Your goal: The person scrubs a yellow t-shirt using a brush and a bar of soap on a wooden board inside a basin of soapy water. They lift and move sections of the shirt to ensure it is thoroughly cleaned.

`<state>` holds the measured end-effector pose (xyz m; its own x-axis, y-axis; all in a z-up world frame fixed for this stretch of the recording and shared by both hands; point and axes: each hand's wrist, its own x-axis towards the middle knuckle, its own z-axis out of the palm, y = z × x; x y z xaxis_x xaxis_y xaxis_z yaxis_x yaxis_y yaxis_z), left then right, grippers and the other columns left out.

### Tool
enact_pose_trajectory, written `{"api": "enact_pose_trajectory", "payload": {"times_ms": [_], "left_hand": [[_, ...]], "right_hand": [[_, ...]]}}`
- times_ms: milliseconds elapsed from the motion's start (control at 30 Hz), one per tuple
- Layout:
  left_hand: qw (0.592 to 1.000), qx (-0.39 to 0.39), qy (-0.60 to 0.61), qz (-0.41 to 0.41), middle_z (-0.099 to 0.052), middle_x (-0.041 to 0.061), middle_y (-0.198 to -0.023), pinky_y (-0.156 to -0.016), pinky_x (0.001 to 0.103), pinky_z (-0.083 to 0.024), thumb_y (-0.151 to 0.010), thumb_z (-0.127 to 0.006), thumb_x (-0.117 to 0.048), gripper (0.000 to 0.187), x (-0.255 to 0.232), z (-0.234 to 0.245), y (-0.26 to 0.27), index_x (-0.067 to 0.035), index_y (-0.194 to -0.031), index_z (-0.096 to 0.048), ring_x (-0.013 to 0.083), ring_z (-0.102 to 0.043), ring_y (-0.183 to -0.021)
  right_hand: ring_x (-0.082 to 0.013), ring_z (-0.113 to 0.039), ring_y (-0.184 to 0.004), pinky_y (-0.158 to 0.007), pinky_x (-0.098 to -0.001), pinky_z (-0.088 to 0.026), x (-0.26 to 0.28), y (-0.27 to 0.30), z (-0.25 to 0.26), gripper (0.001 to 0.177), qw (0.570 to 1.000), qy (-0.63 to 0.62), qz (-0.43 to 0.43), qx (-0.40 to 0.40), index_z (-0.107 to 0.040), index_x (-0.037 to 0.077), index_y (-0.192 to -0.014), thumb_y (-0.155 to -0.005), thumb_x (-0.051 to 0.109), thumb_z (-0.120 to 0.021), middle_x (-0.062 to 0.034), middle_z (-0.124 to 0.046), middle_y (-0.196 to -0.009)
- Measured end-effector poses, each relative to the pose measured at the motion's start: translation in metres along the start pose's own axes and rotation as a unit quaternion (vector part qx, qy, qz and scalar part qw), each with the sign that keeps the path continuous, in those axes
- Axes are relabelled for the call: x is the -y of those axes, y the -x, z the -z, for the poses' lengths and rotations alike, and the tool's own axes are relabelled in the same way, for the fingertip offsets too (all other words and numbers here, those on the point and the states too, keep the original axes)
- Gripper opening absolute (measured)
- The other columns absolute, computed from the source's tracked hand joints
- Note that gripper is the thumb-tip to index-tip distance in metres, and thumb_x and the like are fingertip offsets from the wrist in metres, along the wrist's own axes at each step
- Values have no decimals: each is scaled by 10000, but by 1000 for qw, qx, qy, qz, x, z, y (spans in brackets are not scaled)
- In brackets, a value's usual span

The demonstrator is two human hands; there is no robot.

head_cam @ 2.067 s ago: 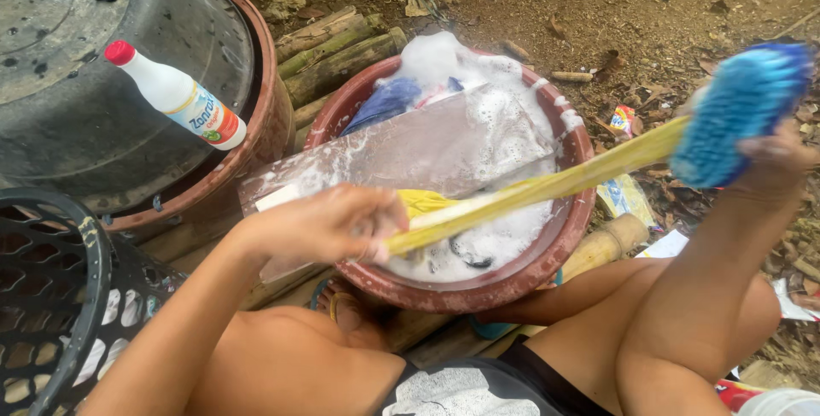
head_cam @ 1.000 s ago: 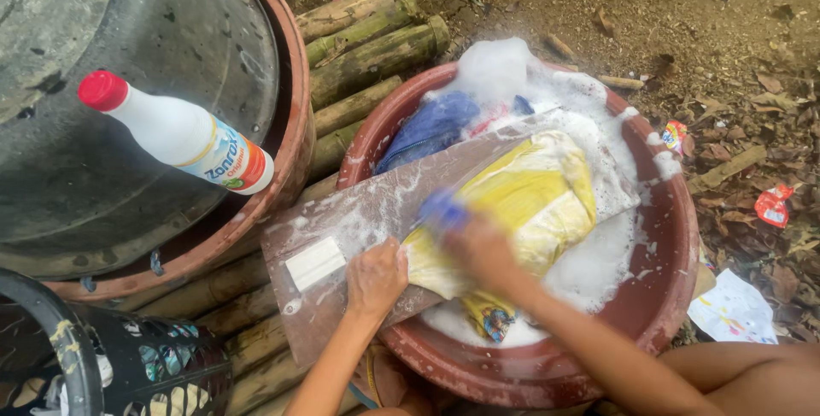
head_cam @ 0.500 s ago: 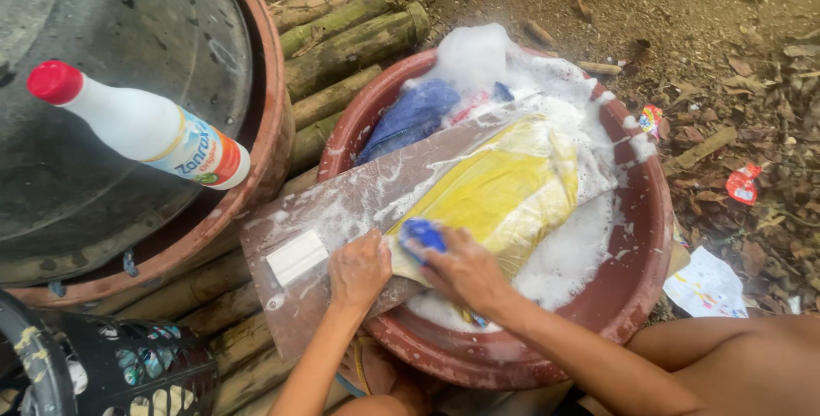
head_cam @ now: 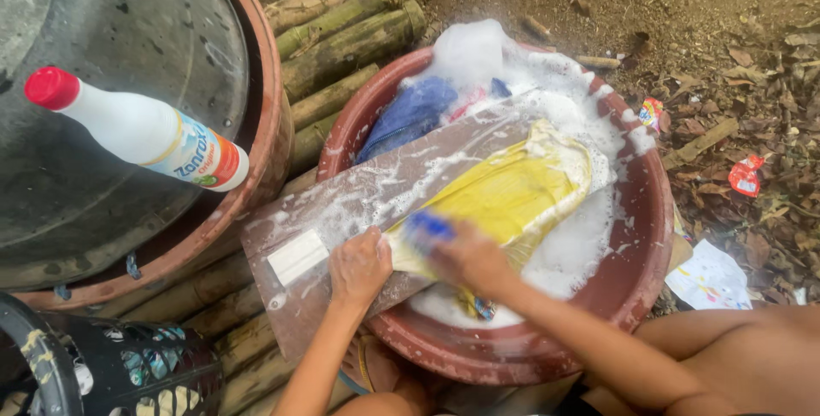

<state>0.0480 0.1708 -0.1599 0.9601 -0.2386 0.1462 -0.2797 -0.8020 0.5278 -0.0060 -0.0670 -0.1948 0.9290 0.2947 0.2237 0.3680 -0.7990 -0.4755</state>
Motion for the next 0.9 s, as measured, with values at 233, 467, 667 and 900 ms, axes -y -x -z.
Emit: {"api": "enact_pose_trajectory", "payload": {"times_ms": [233,467,667,900], "left_hand": [[1000,3,-10,27,-693,196,-731,-565,509,-535,-881,-683,-139,130,1,-3,-1,-26,-914,-628,401,-685,-620],[999,-27,22,16,-692,199,-758,-584,514,-530,-828,-678,-115,127,5,-3,-5,-43,-927,-641,422,-677,-659],[999,-28,11,12,-689,187,-745,-588,523,-520,-840,-685,-123,104,3,-3,-6,-53,-893,-630,426,-669,-670],[1000,-2,16,22,-679,182,-713,-555,485,-518,-856,-673,-117,96,3,-2,-1,-37,-895,-639,389,-671,-610]], "right_hand": [[-351,-624,-774,-637,-486,-505,-156,-90,68,308,962,136,-210,-107,-721,221,-1224,-933,320,-707,-180,-643,-913],[-329,-653,-842,-692,-486,-516,-11,-17,-13,298,999,34,2,-5,-710,186,-1201,-987,388,-663,-139,-668,-996],[-391,-642,-782,-657,-509,-518,-190,-96,75,327,953,171,-211,-131,-743,140,-1193,-923,321,-709,-216,-662,-918],[-309,-645,-1150,-921,-456,-555,-9,-19,-13,425,998,54,0,23,-655,314,-1336,-914,274,-625,-134,-660,-1285]]}}
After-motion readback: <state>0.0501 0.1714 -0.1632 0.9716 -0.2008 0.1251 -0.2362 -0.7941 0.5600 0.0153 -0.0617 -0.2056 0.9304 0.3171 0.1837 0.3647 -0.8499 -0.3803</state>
